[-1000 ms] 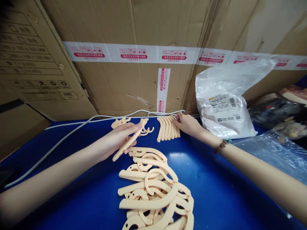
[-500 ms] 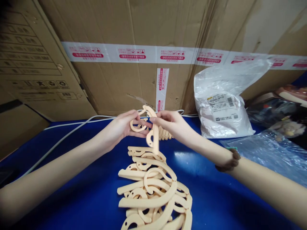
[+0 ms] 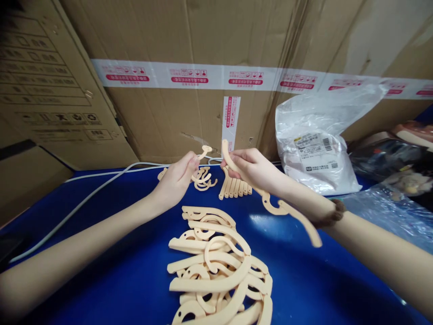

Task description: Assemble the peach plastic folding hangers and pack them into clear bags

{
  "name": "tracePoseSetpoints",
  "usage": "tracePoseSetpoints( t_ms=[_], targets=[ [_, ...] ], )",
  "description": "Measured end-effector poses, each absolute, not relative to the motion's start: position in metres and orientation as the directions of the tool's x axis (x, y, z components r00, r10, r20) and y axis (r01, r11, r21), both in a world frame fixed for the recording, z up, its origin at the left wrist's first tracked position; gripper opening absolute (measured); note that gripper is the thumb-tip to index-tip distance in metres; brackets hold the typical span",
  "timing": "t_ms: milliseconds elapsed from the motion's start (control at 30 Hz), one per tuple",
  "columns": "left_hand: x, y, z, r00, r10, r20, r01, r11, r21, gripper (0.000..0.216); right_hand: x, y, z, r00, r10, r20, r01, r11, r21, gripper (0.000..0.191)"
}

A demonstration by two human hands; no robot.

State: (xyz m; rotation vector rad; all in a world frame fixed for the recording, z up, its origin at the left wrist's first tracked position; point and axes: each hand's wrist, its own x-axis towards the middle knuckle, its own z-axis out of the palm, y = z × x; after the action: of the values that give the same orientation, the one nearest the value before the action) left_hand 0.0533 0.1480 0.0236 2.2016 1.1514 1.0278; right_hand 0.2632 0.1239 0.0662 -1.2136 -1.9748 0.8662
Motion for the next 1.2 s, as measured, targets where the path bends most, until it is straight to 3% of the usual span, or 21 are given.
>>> tracePoseSetpoints(
  t_ms=[67,233,467,567,633,767,900,1000,1067,1200],
  targets=[
    [0.056,0.165,0.012,0.384,0.864,0.324,0.519,-0.493,0.699,0.027,0.264,0.123,0.067,-0.284,0.953,0.102,0.362,0.205,-0.909,0.023],
    [0.063,0.189,-0.003,0.386,0.912,0.136,0.575,-0.353,0.738,0.030,0.266,0.124,0.062,-0.186,0.983,0.012,0.218,0.053,-0.975,0.019],
    [0.060,0.175,0.011,0.271,0.951,0.150,0.563,-0.283,0.776,0.048,0.269,0.128,0.058,0.014,0.998,0.064,0.104,0.062,-0.993,0.007],
    [0.058,0.162,0.022,0.357,0.933,0.057,0.445,-0.223,0.867,0.051,0.277,0.132,0.055,0.119,0.976,0.184,0.070,0.176,-0.982,0.008],
    [0.058,0.152,0.029,0.449,0.891,-0.060,0.265,-0.069,0.962,0.051,0.282,0.134,0.053,0.163,0.952,0.258,0.093,0.245,-0.965,0.016],
    [0.059,0.137,0.034,0.494,0.848,-0.189,-0.056,0.248,0.967,0.022,0.283,0.131,0.052,0.074,0.939,0.335,0.283,0.302,-0.910,0.016],
    [0.063,0.130,0.039,0.500,0.816,-0.289,-0.122,0.397,0.909,0.025,0.276,0.123,0.054,-0.044,0.923,0.381,0.418,0.364,-0.832,0.009],
    [0.063,0.129,0.044,0.509,0.803,-0.311,-0.172,0.448,0.877,0.028,0.271,0.117,0.057,-0.106,0.909,0.404,0.453,0.405,-0.794,0.005],
    [0.062,0.128,0.045,0.486,0.819,-0.306,-0.197,0.444,0.874,0.026,0.270,0.115,0.059,-0.172,0.905,0.390,0.513,0.420,-0.749,0.012],
    [0.063,0.124,0.043,0.412,0.865,-0.285,-0.214,0.396,0.893,0.017,0.267,0.114,0.055,-0.257,0.952,0.166,0.491,0.276,-0.826,0.027]
  ],
)
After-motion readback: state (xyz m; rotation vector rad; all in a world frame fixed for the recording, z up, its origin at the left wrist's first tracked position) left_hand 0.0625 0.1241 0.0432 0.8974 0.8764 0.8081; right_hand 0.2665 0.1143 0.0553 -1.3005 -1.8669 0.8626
